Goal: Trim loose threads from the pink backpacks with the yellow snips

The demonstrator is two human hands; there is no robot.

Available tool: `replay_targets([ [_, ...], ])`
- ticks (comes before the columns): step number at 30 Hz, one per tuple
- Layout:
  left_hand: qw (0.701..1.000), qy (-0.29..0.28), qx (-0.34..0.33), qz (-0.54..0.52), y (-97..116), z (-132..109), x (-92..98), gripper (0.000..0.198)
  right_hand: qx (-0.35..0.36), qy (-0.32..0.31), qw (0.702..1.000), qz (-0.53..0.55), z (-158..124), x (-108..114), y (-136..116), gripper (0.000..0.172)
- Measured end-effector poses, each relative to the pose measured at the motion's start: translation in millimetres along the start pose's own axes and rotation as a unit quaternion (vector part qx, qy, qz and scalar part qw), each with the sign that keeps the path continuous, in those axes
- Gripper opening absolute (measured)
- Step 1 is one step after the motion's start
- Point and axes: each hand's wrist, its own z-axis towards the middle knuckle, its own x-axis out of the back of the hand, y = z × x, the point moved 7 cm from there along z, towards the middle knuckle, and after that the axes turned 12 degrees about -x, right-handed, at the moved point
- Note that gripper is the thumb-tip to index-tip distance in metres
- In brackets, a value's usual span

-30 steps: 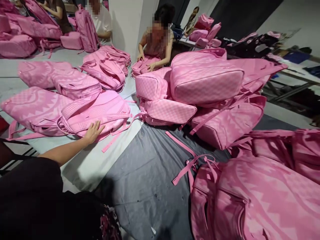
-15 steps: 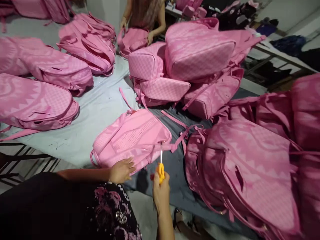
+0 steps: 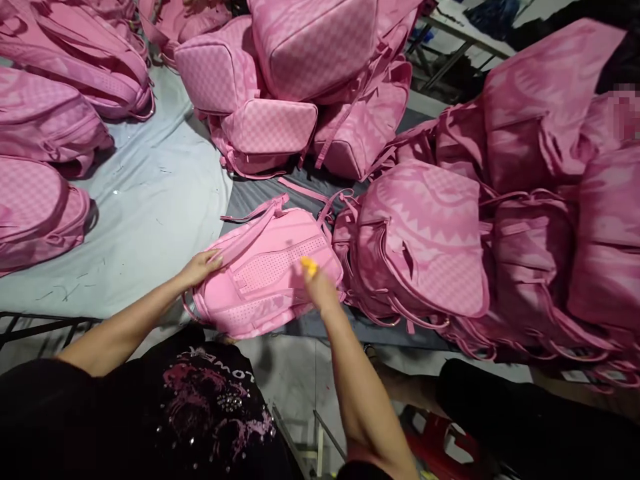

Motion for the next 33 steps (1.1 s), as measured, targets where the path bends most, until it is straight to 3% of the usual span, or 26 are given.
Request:
replay_targets([
  [2, 0.982, -0.048, 0.08, -0.167, -12.3, 0.8, 2.5, 0.068, 0.046, -0.116, 0.992, 0.006, -11.0, -22.6, -8.4, 0.046],
  [3, 0.966, -0.055, 0.132, -0.213, -19.9, 2.0, 4.7, 0.069, 0.052, -0.144, 0.988, 0.014, -16.4, -26.8, -8.4, 0.047],
  [5, 0.943, -0.04, 0.226, -0.241, -34.8, 5.7, 9.8, 0.065, 0.037, -0.156, 0.987, 0.023, -21.8, -22.3, -4.8, 0.049],
  [7, 0.944, -0.016, 0.26, -0.204, -42.3, 11.5, 13.2, 0.06, 0.034, -0.193, 0.98, 0.02, -25.2, -15.8, -8.2, 0.05],
  [11, 0.985, -0.002, 0.17, -0.016, -30.4, 17.6, 8.8, 0.053, 0.067, -0.162, 0.984, 0.037, -28.4, 1.7, -36.6, 0.055],
  [13, 0.99, 0.0, 0.101, 0.102, -17.2, 13.3, 1.6, 0.053, 0.077, -0.18, 0.981, 0.001, -31.4, 0.7, -44.9, 0.058],
  [15, 0.964, -0.01, 0.02, 0.266, -0.4, 6.4, -9.7, 0.055, 0.057, -0.194, 0.975, -0.091, -29.7, 3.7, -37.6, 0.056],
  [16, 0.937, -0.02, -0.025, 0.349, 8.7, 2.4, -18.7, 0.058, 0.036, -0.146, 0.978, -0.145, -24.3, 15.3, -29.4, 0.055],
  [18, 0.888, -0.05, -0.105, 0.445, 23.2, -8.1, -45.7, 0.062, -0.015, -0.009, 0.971, -0.238, -14.3, 49.2, -9.6, 0.051],
  [19, 0.874, -0.072, -0.147, 0.458, 28.5, -14.7, -63.4, 0.065, -0.032, 0.015, 0.965, -0.261, -12.6, 61.2, 0.6, 0.051],
  [22, 0.853, -0.174, -0.222, 0.439, 29.8, -37.2, -124.0, 0.084, -0.056, -0.072, 0.963, -0.255, -18.4, 69.7, 29.0, 0.051],
  [25, 0.841, -0.251, -0.189, 0.439, 12.6, -48.5, -163.0, 0.1, -0.088, -0.05, 0.967, -0.235, -32.6, 82.8, 51.4, 0.051],
  [27, 0.856, -0.243, -0.166, 0.425, 6.2, -44.1, -164.6, 0.087, -0.105, -0.115, 0.97, -0.187, -45.8, 78.9, 72.1, 0.048],
  [29, 0.905, -0.2, -0.146, 0.346, 6.9, -32.7, -149.3, 0.064, -0.109, -0.202, 0.966, -0.118, -59.0, 71.6, 94.4, 0.045],
  [31, 0.967, -0.155, -0.063, 0.19, 1.9, -19.9, -125.9, 0.047, -0.124, -0.167, 0.974, -0.087, -62.3, 79.9, 116.8, 0.043],
  [33, 0.988, -0.127, 0.092, 0.002, -12.8, -15.2, -110.6, 0.044, -0.121, -0.13, 0.981, -0.077, -61.8, 87.8, 130.0, 0.043],
])
